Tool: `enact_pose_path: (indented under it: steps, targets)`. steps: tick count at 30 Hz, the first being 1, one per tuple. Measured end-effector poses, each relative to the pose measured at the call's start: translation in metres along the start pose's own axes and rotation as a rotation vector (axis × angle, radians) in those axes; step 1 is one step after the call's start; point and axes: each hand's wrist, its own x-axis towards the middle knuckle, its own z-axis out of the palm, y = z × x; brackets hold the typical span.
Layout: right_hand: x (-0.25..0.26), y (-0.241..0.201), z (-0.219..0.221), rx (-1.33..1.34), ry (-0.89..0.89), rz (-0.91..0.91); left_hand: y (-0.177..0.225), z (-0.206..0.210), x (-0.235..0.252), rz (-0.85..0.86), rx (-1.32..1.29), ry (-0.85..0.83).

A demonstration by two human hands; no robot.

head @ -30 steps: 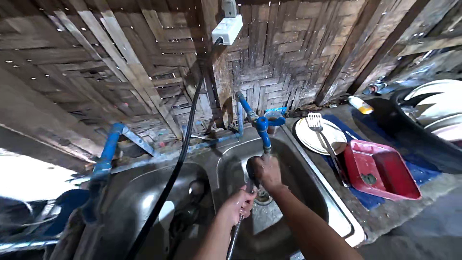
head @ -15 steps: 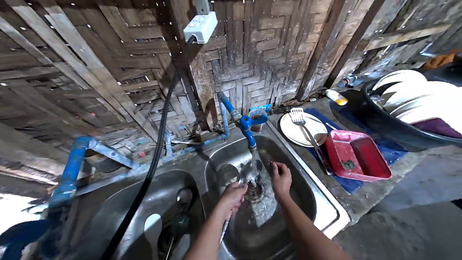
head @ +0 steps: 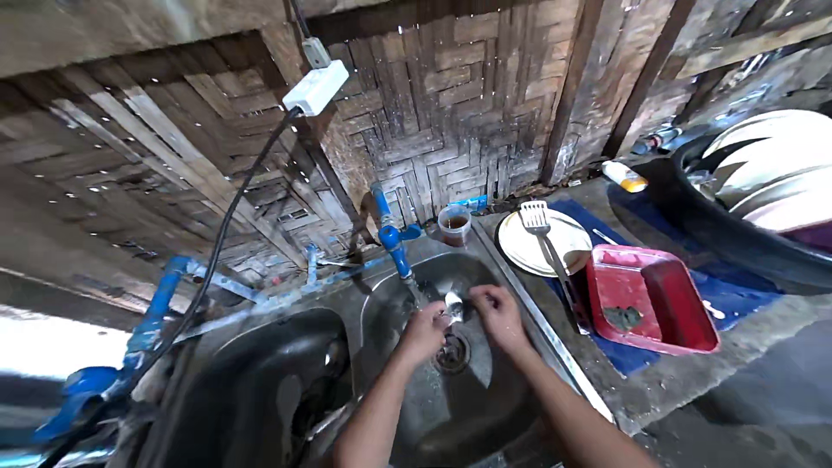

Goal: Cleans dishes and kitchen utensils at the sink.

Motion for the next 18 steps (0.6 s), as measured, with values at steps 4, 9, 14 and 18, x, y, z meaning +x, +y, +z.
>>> enact_pose_path:
  steps: [4,9,14,18]
  targets:
    - [0.008,-0.006,0.038,-0.334,-0.132,-0.452,0.004,0.013,-0.012,0.018,0.068,0.211]
    - [0.024,-0.021,0.071,-0.186,-0.109,-0.378,0.004,0.014,-0.042,-0.199,0.13,0.399]
    - [0.012,-0.043,0.103,-0.265,-0.247,-0.366,-0.002,-0.001,-0.07,-0.356,0.231,0.438]
    - [0.016,-0.032,0.131,-0.177,-0.223,-0.388,-0.015,-0.015,-0.076,-0.387,0.24,0.435]
